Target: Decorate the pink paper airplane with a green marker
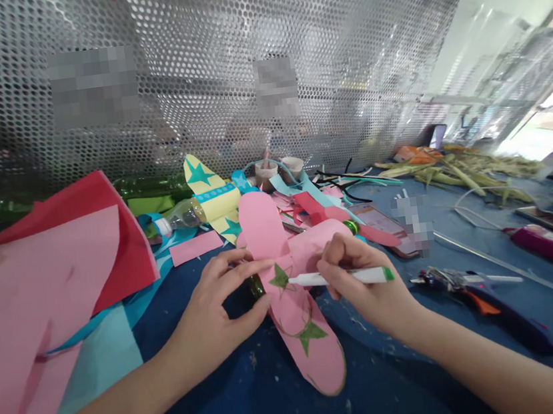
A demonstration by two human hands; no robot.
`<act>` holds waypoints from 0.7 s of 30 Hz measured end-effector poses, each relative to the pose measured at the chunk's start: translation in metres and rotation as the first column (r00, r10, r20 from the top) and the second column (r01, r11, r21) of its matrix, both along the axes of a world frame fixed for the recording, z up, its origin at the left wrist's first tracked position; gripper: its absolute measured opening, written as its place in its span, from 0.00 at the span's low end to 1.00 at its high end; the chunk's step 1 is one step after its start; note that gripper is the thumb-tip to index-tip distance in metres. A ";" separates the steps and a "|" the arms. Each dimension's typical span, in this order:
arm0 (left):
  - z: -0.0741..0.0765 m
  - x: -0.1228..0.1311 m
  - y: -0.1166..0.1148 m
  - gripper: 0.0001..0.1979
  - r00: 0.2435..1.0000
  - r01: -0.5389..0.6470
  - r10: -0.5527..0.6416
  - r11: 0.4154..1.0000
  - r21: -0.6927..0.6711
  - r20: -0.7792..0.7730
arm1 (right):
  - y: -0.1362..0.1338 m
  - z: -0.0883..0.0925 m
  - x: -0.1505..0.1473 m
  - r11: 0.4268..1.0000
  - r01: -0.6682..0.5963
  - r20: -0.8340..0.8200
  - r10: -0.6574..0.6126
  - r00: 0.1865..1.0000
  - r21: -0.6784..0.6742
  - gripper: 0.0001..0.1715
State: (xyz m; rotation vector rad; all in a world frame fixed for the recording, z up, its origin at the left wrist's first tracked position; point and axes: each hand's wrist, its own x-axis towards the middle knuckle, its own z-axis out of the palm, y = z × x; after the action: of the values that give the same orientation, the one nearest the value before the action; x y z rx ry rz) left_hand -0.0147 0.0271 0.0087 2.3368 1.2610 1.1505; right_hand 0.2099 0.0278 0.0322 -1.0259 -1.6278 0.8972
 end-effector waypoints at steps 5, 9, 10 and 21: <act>-0.002 -0.001 0.001 0.15 1.000 0.000 0.000 1.000 -0.016 0.003 | -0.001 0.001 0.000 1.000 -0.009 0.009 0.009 1.000 0.016 0.13; -0.002 -0.002 0.001 0.16 1.000 0.006 -0.006 1.000 -0.022 0.000 | 0.000 -0.001 0.000 1.000 0.008 -0.007 -0.008 1.000 0.008 0.13; -0.001 -0.002 0.001 0.16 1.000 0.007 -0.007 1.000 -0.020 0.000 | 0.000 -0.001 0.000 1.000 0.005 -0.007 -0.005 1.000 0.010 0.13; -0.007 -0.001 0.002 0.16 1.000 -0.008 0.008 1.000 0.018 0.023 | 0.001 0.002 0.000 1.000 -0.009 -0.008 0.010 1.000 0.028 0.12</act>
State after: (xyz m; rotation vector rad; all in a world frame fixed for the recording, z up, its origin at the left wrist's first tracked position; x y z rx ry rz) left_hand -0.0158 0.0288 0.0018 2.3262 1.2583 1.1928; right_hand 0.2100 0.0284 0.0341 -0.9946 -1.6350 0.8816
